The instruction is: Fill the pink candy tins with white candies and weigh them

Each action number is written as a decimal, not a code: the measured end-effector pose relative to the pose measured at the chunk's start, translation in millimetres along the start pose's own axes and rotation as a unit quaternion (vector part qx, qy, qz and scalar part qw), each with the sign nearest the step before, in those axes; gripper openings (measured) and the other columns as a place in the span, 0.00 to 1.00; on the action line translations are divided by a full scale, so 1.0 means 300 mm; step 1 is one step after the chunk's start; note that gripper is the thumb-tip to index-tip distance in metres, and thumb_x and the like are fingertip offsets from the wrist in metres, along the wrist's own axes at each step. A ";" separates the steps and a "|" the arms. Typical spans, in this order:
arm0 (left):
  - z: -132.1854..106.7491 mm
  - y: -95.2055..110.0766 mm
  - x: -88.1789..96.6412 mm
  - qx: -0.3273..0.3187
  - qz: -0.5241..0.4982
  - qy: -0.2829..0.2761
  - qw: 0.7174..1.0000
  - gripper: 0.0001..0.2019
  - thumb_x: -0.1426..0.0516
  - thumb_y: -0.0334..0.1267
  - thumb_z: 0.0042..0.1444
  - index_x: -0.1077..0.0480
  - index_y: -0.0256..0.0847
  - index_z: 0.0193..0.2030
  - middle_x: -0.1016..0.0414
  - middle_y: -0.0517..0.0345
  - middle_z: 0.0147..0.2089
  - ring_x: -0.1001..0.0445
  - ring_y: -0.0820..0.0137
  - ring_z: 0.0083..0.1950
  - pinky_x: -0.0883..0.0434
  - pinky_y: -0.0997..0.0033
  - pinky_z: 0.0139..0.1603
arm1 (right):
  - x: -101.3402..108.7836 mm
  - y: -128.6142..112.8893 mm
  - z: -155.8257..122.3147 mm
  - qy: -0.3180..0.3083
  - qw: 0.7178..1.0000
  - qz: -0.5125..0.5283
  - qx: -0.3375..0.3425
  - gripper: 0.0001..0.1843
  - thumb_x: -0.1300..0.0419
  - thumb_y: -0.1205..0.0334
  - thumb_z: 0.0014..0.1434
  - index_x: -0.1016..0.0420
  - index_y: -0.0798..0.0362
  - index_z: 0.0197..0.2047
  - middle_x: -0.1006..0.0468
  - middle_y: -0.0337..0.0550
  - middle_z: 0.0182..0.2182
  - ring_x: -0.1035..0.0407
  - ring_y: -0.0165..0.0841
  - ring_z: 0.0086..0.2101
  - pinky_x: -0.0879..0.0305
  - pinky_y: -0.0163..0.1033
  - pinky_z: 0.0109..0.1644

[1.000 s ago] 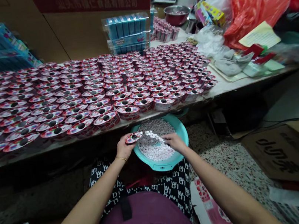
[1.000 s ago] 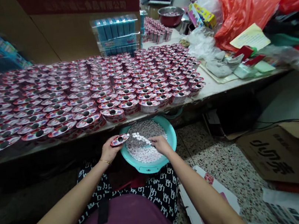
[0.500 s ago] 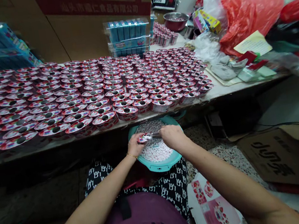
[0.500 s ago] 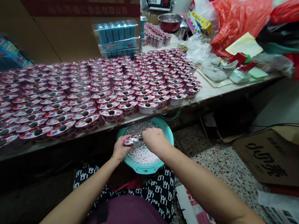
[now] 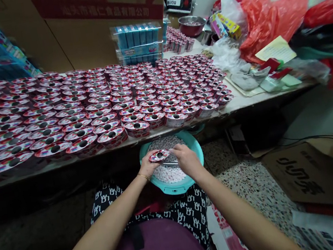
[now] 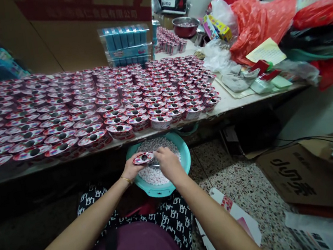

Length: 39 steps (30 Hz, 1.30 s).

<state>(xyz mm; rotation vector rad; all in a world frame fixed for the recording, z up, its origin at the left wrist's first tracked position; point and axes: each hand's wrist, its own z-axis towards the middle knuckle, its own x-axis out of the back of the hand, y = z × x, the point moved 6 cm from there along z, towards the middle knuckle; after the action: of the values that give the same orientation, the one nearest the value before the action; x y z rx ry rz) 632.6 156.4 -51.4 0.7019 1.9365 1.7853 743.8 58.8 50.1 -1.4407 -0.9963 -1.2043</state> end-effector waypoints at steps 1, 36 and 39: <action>0.000 0.004 -0.009 -0.002 0.005 -0.002 1.000 0.24 0.36 0.33 0.32 0.30 0.35 0.42 0.27 0.53 0.42 0.28 0.65 0.44 0.34 0.63 0.50 | -0.007 -0.022 0.005 0.004 1.000 -0.002 0.015 0.20 0.55 0.71 0.58 0.32 0.51 0.50 0.31 0.46 0.43 0.40 0.34 0.41 0.42 0.37 0.43; 0.058 0.230 -0.161 0.088 0.026 -0.139 0.986 0.27 0.41 0.50 0.44 0.34 0.43 0.51 0.32 0.51 0.53 0.34 0.60 0.55 0.35 0.63 0.55 | 0.588 0.937 -0.033 0.187 0.975 0.006 -0.120 0.18 0.51 0.69 0.54 0.32 0.54 0.48 0.29 0.48 0.44 0.37 0.35 0.44 0.42 0.41 0.51; 0.032 0.127 -0.028 0.149 0.035 -0.083 0.985 0.25 0.39 0.54 0.39 0.29 0.45 0.44 0.27 0.53 0.48 0.31 0.58 0.52 0.33 0.62 0.54 | 0.613 1.239 0.144 0.189 0.963 -0.027 -0.191 0.18 0.48 0.69 0.51 0.30 0.57 0.46 0.28 0.50 0.43 0.35 0.37 0.43 0.40 0.41 0.48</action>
<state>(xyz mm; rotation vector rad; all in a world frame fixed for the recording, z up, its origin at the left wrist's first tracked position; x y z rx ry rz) 648.4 160.8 -14.7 0.9959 2.1073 1.4360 1143.3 30.5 166.1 -1.3992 -0.5622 -1.7053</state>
